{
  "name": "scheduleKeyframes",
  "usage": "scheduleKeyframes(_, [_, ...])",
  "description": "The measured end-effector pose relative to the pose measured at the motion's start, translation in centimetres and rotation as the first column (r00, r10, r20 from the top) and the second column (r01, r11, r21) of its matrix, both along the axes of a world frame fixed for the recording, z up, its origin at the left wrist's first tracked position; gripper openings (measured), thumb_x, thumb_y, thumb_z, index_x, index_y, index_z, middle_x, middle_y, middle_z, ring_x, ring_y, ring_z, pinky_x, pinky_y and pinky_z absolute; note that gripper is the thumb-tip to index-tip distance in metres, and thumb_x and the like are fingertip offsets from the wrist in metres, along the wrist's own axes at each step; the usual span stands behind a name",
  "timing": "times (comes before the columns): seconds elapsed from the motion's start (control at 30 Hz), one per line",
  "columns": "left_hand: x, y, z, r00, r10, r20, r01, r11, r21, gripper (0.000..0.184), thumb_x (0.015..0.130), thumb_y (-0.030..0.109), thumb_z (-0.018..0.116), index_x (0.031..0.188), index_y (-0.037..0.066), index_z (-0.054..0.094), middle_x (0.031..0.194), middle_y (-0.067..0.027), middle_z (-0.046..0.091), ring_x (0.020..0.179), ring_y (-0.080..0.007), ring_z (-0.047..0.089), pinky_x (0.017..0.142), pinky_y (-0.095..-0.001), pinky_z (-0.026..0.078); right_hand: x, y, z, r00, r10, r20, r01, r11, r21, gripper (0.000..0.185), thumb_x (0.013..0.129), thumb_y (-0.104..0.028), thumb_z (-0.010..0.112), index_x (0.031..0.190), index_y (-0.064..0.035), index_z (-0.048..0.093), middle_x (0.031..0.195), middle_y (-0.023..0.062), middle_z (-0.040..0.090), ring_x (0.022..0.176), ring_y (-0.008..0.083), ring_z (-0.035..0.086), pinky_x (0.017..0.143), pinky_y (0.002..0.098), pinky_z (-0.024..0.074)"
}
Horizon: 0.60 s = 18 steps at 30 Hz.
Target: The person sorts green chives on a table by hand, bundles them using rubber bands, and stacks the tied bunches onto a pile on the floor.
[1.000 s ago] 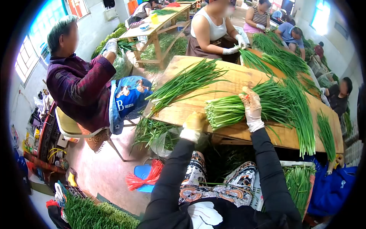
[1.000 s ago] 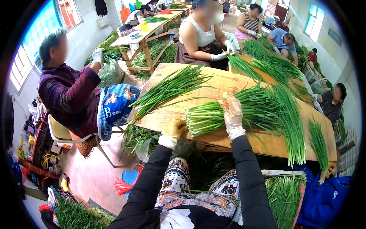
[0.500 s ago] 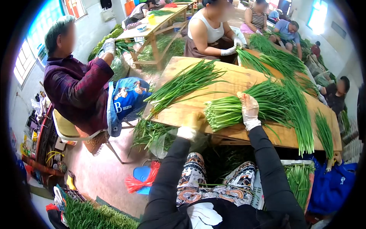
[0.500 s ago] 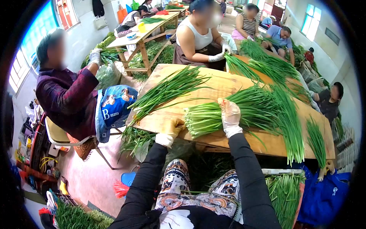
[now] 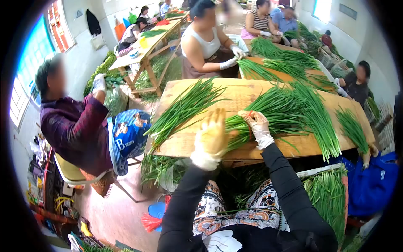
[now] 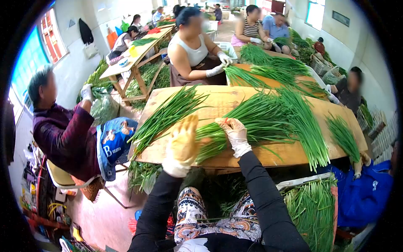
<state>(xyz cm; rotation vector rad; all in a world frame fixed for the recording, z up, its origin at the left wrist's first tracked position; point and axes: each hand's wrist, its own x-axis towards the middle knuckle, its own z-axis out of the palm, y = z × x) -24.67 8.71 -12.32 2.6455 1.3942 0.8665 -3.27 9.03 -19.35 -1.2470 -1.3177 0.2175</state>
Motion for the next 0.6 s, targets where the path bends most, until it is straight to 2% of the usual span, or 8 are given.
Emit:
scheduleKeyframes(0.07, [3.2,-0.4,2.0,0.993,-0.092,-0.079,0.092,0.996,-0.004,0.083,0.071,0.051,0.057,0.129,0.0,0.026,0.129,-0.0171,0.036,0.121,-0.0312,0.032,0.099,-0.0412,0.024,-0.2,-0.2,1.1,0.848,0.274,-0.454,-0.271,0.96,0.073,0.005,0.077,-0.005,0.062,0.081,-0.0018,0.06,0.085,0.0062,0.064,0.077,0.0099,0.058,0.071,0.0231,0.0462])
scheduleKeyframes(0.1, [4.5,-0.5,2.5,0.983,-0.119,-0.138,0.114,0.992,-0.046,0.093,0.069,0.057,0.056,0.131,-0.002,0.021,0.133,-0.0184,0.03,0.126,-0.0309,0.025,0.102,-0.0408,0.019,-0.2,-0.4,2.0,0.847,0.201,-0.492,-0.254,0.966,-0.043,0.008,0.077,-0.009,0.063,0.08,-0.0012,0.062,0.082,0.0052,0.064,0.073,0.0096,0.057,0.069,0.022,0.0455])
scheduleKeyframes(0.27, [8.1,-0.7,-2.7,0.911,-0.027,-0.412,0.066,0.995,0.08,0.091,0.069,0.054,0.057,0.13,-0.003,0.022,0.133,-0.0184,0.029,0.121,-0.0305,0.031,0.099,-0.04,0.025,0.1,-0.7,3.3,0.988,-0.013,-0.151,-0.004,0.994,-0.11,0.021,0.071,-0.022,0.069,0.08,-0.0032,0.064,0.07,0.0038,0.057,0.065,0.0127,0.053,0.062,0.026,0.0444])
scheduleKeyframes(0.3, [7.8,-0.7,-3.1,0.945,-0.088,-0.316,0.112,0.992,0.059,0.087,0.069,0.048,0.06,0.129,-0.004,0.026,0.131,-0.0192,0.031,0.119,-0.0314,0.033,0.099,-0.0414,0.025,-0.7,-1.3,3.9,0.997,-0.078,-0.009,0.078,0.994,-0.071,0.022,0.07,-0.022,0.07,0.08,-0.0036,0.064,0.07,0.0041,0.057,0.065,0.014,0.053,0.061,0.0269,0.0443])
scheduleKeyframes(0.37, [7.1,-0.5,-2.1,0.97,-0.17,-0.171,0.165,0.985,-0.041,0.081,0.067,0.042,0.064,0.124,-0.005,0.03,0.128,-0.0219,0.034,0.117,-0.0342,0.035,0.098,-0.0449,0.025,-1.6,-0.8,2.9,0.986,-0.046,-0.159,0.038,0.998,-0.057,0.016,0.069,-0.015,0.071,0.079,-0.0052,0.066,0.072,0.0042,0.058,0.068,0.0126,0.054,0.063,0.026,0.0444])
scheduleKeyframes(0.43, [7.3,0.7,-1.3,0.986,-0.156,0.054,0.164,0.964,-0.208,0.062,0.069,0.029,0.064,0.12,0.004,0.039,0.11,-0.0206,0.052,0.099,-0.0319,0.052,0.082,-0.0392,0.04,-2.6,-1.4,3.7,0.989,-0.084,-0.12,0.082,0.996,-0.022,0.014,0.068,-0.016,0.07,0.078,-0.0073,0.066,0.071,0.0043,0.059,0.069,0.016,0.054,0.065,0.0284,0.0434])
scheduleKeyframes(0.5, [7.2,2.3,-3.1,0.969,-0.141,0.201,0.185,0.958,-0.219,0.037,0.07,0.021,0.062,0.103,0.005,0.055,0.09,-0.0167,0.061,0.079,-0.0303,0.059,0.069,-0.0364,0.044,-3.0,-2.0,4.2,0.963,-0.197,0.186,0.145,0.955,0.258,0.012,0.069,-0.017,0.069,0.078,-0.0092,0.066,0.07,0.004,0.059,0.07,0.0182,0.055,0.066,0.0308,0.0424])
scheduleKeyframes(0.6, [8.0,1.9,-2.9,0.883,-0.076,0.464,0.217,0.942,-0.257,0.016,0.072,0.016,0.057,0.082,0.004,0.061,0.074,-0.0159,0.063,0.068,-0.0259,0.061,0.063,-0.0326,0.044,-2.8,-2.5,4.7,0.923,-0.264,0.279,0.155,0.921,0.357,0.008,0.071,-0.017,0.066,0.074,-0.0103,0.065,0.069,0.0047,0.061,0.066,0.0215,0.057,0.067,0.0336,0.0427])
